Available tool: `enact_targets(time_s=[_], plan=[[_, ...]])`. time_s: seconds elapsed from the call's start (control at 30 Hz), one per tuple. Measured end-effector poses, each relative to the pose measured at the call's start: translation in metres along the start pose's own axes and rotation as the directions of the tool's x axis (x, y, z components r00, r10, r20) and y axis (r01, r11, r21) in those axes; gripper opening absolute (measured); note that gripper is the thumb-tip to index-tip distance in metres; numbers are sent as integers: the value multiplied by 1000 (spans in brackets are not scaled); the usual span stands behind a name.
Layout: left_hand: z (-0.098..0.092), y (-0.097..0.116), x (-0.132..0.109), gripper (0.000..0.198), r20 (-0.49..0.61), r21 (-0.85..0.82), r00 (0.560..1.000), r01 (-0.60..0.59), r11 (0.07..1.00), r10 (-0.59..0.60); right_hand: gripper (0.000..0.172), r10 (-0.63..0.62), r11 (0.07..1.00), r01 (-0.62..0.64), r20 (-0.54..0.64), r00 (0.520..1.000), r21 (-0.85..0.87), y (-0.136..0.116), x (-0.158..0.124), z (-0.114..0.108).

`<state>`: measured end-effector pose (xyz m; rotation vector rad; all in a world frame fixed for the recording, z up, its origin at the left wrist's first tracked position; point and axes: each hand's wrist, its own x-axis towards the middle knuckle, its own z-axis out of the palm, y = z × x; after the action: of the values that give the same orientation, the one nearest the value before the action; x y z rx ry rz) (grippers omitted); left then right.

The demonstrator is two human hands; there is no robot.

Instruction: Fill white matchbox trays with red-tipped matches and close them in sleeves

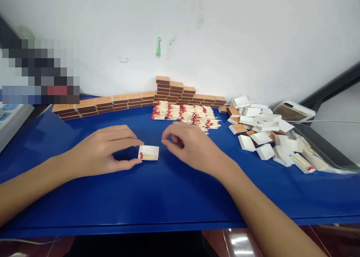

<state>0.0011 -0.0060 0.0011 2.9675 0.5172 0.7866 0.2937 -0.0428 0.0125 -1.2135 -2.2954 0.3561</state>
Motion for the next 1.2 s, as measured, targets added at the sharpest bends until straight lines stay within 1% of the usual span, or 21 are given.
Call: enact_targets(time_s=[0.07,0.17,0.27,0.37,0.47,0.57,0.73,0.8,0.83,0.9,0.97,1.0,1.07,1.2], plan=[[-3,-3,0,19,-8,-2,1000,14,1000,-14,10,39,996,-42,-48,998,-84,17,-3,-13],[-8,-8,-2,18,-5,-19,998,66,998,-66,14,119,973,-128,-57,991,-193,48,-9,-34],[-11,-11,-3,19,7,-30,995,101,994,-101,20,216,954,-208,15,976,-218,73,-16,-50],[-12,-10,-3,20,11,-26,995,98,995,-98,27,267,955,-245,121,956,-169,83,-21,-56],[-12,-9,-3,20,15,-21,995,95,995,-95,31,271,959,-251,170,947,-134,81,-21,-54],[-11,-8,-3,20,19,-23,994,109,994,-109,33,237,970,-219,189,953,-109,76,-17,-47],[-11,-7,-2,19,29,-32,993,116,993,-115,28,225,971,-200,219,949,-131,73,-14,-40],[-11,-6,-1,19,20,-31,995,103,994,-102,27,219,971,-197,181,959,-135,69,-14,-39],[-11,-5,-1,19,14,-30,996,94,995,-93,26,211,973,-193,139,968,-128,66,-14,-38],[-11,-4,0,19,1,-29,997,76,997,-76,24,200,976,-197,22,980,-94,57,-12,-36],[-10,-2,0,19,-14,-26,998,60,998,-61,23,199,979,-202,-93,976,-28,45,-9,-31],[-9,-2,0,19,-21,-23,998,53,998,-53,22,199,980,-199,-128,972,12,39,-7,-28],[-8,-1,1,19,-35,-15,999,35,999,-35,20,193,980,-183,-144,971,83,28,-3,-19],[-7,-1,1,18,-33,6,999,9,1000,-9,14,158,972,-142,-70,985,188,14,1,-1]])
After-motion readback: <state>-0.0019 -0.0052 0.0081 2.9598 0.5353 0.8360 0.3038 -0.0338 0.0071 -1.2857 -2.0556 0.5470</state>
